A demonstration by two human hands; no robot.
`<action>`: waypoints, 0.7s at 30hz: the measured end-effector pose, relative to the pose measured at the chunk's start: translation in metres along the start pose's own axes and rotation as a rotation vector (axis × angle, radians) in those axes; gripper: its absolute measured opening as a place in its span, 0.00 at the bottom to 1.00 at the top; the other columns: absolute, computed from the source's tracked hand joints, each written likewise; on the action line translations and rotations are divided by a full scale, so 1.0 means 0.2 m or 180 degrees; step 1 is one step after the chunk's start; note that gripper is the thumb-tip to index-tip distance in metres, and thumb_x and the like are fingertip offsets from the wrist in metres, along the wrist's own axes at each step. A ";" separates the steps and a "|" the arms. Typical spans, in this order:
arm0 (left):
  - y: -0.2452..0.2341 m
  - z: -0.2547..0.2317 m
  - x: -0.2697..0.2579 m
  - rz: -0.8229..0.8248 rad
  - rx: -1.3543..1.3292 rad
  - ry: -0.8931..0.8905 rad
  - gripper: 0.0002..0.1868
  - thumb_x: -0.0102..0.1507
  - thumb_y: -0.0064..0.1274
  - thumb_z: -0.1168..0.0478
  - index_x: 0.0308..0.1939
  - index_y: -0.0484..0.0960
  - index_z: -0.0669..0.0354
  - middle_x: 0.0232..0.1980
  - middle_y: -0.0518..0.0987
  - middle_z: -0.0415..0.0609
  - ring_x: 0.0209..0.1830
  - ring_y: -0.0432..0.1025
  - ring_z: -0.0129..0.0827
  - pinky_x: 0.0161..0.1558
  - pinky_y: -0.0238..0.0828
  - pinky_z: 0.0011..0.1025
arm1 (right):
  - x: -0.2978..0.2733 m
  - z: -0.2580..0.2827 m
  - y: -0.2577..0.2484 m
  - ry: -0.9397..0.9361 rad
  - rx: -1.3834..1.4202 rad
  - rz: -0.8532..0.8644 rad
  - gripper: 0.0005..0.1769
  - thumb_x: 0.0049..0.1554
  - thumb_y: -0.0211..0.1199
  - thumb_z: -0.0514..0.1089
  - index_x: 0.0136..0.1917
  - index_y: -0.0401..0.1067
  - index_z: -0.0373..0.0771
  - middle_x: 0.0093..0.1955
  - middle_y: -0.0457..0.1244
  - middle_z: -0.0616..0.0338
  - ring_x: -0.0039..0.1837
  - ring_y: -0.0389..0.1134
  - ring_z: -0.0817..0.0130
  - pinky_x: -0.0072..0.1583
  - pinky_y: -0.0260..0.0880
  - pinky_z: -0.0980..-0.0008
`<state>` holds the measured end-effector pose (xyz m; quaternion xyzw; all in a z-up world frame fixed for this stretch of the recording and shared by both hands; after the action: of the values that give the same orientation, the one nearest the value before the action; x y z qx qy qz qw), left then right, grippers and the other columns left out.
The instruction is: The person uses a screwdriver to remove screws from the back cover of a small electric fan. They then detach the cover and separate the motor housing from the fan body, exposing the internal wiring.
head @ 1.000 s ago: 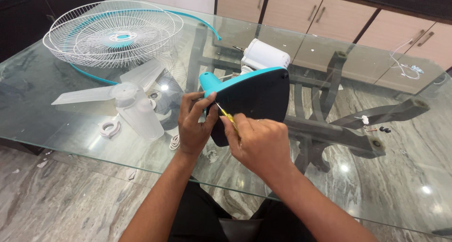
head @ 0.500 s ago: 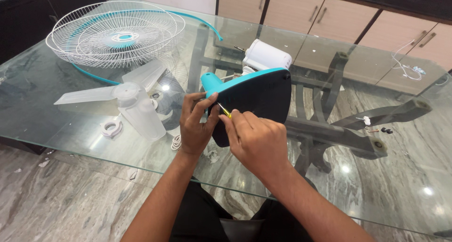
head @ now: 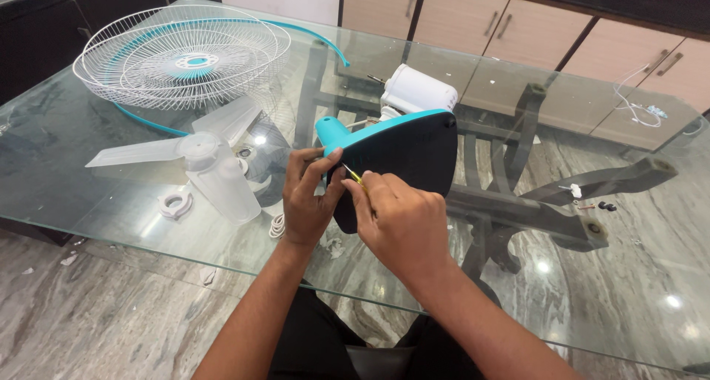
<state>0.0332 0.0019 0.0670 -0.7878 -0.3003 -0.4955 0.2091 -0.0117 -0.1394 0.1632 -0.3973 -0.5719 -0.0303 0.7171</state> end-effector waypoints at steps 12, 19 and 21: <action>0.00 0.01 0.00 0.0002 -0.0018 -0.0006 0.18 0.65 0.63 0.70 0.58 0.81 0.56 0.53 0.74 0.52 0.49 0.77 0.38 0.48 0.77 0.32 | 0.02 -0.04 0.07 0.0152 0.0064 0.0632 0.11 0.61 0.64 0.45 0.43 0.67 0.36 0.27 0.64 0.59 0.27 0.68 0.61 0.30 0.63 0.64; 0.01 0.02 0.00 0.0002 -0.0096 -0.0011 0.19 0.65 0.63 0.71 0.59 0.81 0.54 0.54 0.73 0.53 0.48 0.78 0.37 0.47 0.78 0.31 | 0.01 -0.09 0.09 0.0510 -0.0101 0.0758 0.16 0.61 0.68 0.50 0.39 0.70 0.39 0.24 0.65 0.57 0.24 0.67 0.60 0.28 0.61 0.62; 0.00 0.02 0.00 0.0006 -0.0043 0.0009 0.19 0.65 0.62 0.71 0.59 0.81 0.54 0.54 0.74 0.53 0.48 0.78 0.37 0.47 0.78 0.31 | 0.01 -0.10 0.10 0.0563 -0.0203 0.0948 0.17 0.58 0.69 0.52 0.40 0.70 0.38 0.23 0.65 0.56 0.24 0.67 0.57 0.27 0.61 0.60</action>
<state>0.0355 0.0032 0.0648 -0.7887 -0.2959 -0.4984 0.2047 0.0149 -0.1362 0.1531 -0.4959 -0.4401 0.0232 0.7482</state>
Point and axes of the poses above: each hand's wrist, its own x-axis towards the middle knuckle, its own y-axis out of the palm, z = x × y, the point moved 9 cm from there along x, towards the middle knuckle
